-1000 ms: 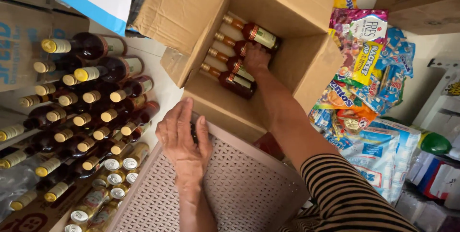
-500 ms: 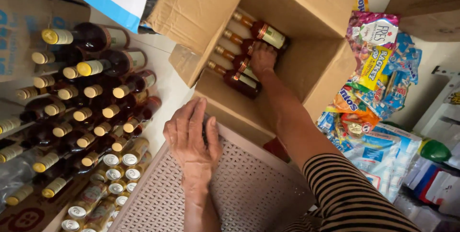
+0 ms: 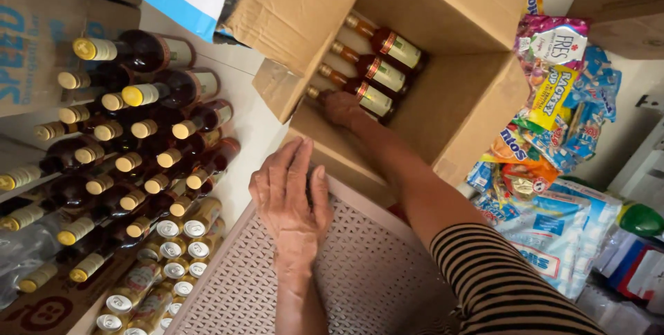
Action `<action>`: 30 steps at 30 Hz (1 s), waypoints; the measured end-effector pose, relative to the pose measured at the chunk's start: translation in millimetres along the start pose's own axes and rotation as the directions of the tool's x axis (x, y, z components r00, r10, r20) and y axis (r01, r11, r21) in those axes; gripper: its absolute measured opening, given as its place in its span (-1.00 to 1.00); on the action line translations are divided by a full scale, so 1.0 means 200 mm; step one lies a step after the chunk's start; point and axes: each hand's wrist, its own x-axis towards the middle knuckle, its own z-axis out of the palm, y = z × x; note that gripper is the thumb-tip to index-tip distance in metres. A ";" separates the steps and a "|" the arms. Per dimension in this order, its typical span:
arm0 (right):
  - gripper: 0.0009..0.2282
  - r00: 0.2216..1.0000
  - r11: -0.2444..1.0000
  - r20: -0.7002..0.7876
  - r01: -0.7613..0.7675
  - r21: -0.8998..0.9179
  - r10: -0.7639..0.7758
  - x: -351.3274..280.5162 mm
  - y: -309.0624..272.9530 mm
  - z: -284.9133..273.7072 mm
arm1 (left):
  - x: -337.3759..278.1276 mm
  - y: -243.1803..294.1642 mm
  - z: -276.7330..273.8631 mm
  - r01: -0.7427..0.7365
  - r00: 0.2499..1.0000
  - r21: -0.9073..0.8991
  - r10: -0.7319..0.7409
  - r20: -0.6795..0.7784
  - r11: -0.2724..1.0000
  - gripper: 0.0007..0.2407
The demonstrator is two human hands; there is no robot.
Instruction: Packing glass liquor bottles from a floor pile into a cardboard box.
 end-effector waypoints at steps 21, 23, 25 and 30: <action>-0.79 0.901 0.996 -0.426 0.092 0.009 -0.079 0.15 0.09 0.23 | 0.01 -0.03 0.02 0.025 0.999 -0.005 -0.025 0.026 1.000 -0.74; -0.76 0.992 0.994 -0.098 0.089 0.056 -0.083 0.17 0.08 0.09 | 0.01 -0.03 0.02 0.026 0.999 -0.019 -0.026 0.028 0.999 -0.74; -0.77 0.975 0.981 -0.111 0.194 -0.013 -0.194 0.34 0.27 0.06 | 0.01 -0.03 0.01 0.022 0.999 -0.010 -0.022 0.025 1.000 -0.74; -0.78 0.856 0.850 -0.115 0.470 -0.237 -0.505 0.30 0.45 -0.16 | 0.00 -0.02 0.01 0.013 1.000 -0.024 -0.013 0.006 1.000 -0.73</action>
